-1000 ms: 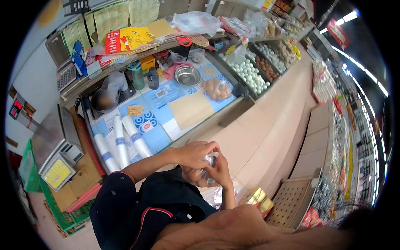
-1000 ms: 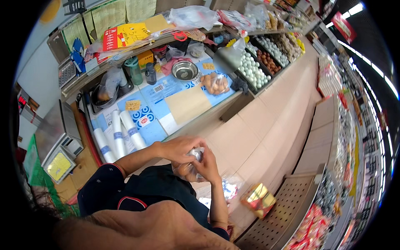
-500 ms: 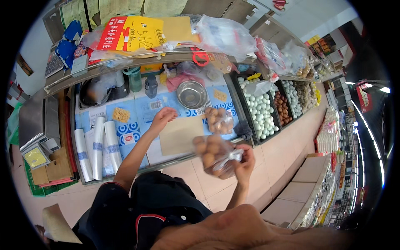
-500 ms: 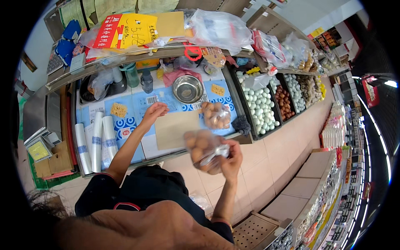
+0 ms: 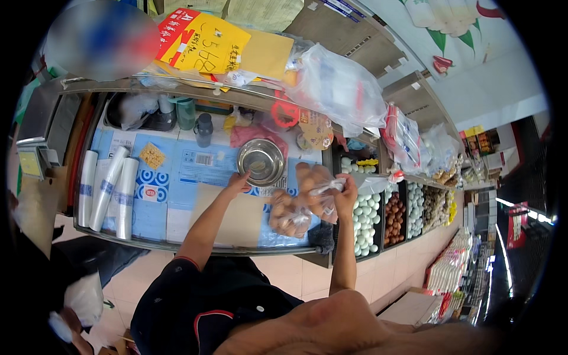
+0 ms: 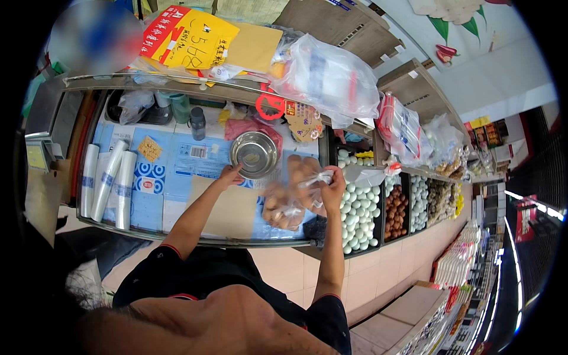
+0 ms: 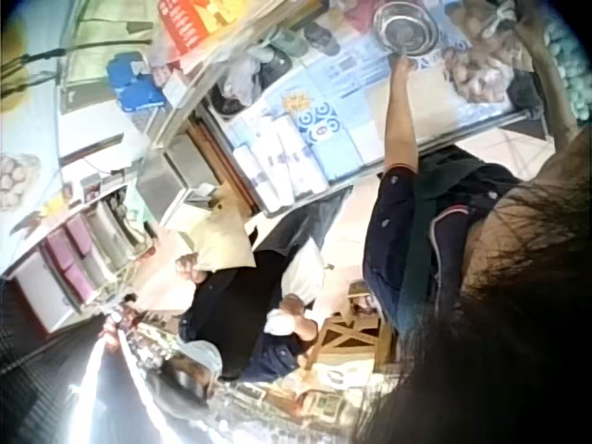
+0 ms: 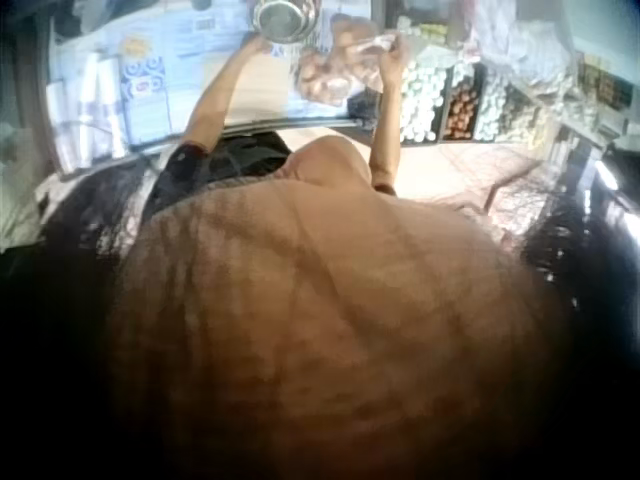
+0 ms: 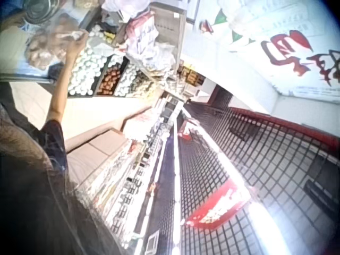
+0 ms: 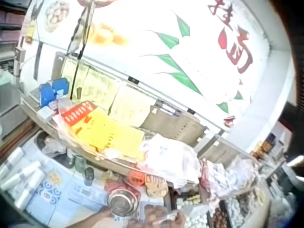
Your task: The person selects eggs from green crates and places them into a plastic bag, then weighs the bag on a digital scale. They repeat the process with a second bag of eggs. The person then weighs a portion of white noodles in a plastic bag on the same scale.
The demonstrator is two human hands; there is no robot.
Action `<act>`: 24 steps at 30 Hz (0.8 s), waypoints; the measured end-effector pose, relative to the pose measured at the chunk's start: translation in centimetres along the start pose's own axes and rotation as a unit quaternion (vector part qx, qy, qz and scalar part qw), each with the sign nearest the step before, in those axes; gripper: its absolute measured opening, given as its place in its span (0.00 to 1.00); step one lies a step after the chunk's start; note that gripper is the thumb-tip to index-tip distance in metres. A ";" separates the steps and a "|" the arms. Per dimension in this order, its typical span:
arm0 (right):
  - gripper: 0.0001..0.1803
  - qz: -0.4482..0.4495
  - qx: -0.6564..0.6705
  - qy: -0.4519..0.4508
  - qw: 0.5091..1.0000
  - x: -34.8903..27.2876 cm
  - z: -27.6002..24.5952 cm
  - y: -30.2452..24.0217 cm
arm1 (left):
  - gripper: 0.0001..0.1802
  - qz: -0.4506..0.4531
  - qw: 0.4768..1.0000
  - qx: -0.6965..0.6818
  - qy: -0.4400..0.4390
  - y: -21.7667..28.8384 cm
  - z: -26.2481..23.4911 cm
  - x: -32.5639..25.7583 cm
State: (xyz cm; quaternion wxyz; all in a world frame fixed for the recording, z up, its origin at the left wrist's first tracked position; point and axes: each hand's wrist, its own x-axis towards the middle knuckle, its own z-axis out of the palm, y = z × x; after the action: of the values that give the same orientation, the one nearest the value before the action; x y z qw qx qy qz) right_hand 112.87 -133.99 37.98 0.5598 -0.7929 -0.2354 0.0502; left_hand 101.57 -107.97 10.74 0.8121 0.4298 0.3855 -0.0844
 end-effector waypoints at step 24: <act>0.14 -0.104 -0.054 0.041 0.992 10.1 5.4 19.7 | 0.25 0.079 0.985 -0.066 0.141 -7.4 -1.3 -14.3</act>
State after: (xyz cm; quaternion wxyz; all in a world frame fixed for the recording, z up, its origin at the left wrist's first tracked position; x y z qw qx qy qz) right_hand 126.22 -130.19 19.93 0.5278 -0.7944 -0.2957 -0.0535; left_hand 87.55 -114.33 15.65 0.7805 0.4114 0.4659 0.0670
